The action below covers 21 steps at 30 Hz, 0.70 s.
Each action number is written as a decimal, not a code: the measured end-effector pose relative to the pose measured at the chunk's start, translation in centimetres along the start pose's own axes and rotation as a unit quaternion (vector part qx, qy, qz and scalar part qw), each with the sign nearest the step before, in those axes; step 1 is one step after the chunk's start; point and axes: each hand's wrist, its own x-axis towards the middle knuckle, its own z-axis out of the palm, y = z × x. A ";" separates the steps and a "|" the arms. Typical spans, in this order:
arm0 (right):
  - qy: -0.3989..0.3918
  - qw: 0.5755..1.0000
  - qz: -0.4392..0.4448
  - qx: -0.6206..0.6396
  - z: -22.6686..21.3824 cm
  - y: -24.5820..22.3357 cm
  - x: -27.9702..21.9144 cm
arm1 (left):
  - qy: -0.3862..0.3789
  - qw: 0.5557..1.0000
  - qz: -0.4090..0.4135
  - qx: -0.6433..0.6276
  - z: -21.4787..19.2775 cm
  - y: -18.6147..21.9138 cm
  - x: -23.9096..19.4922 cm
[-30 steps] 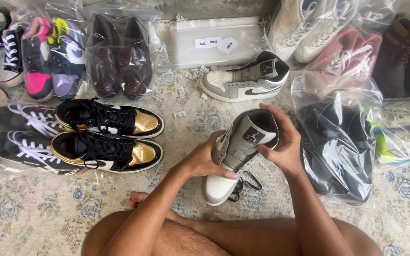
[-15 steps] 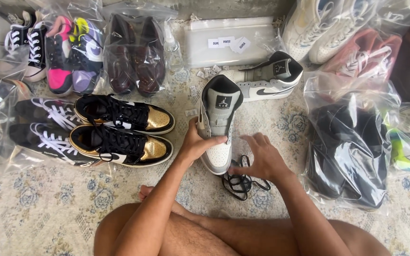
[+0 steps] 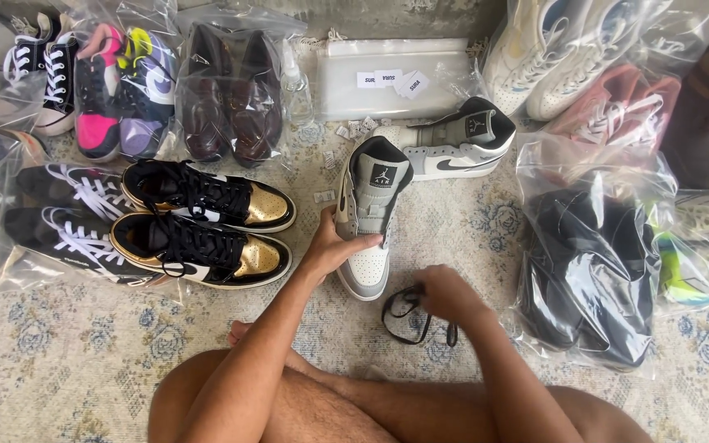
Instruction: The person sits on a rug surrounded by various shoes and handles a grey and white high-top sneaker. They remove the existing laces, inspect the shoe, and then proceed to thread a new black lace through the eyelets.
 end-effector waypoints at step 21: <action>0.218 0.953 0.177 0.114 -8.4 3.4 -4.7 | 0.011 0.930 0.010 0.366 1.5 -1.0 -2.6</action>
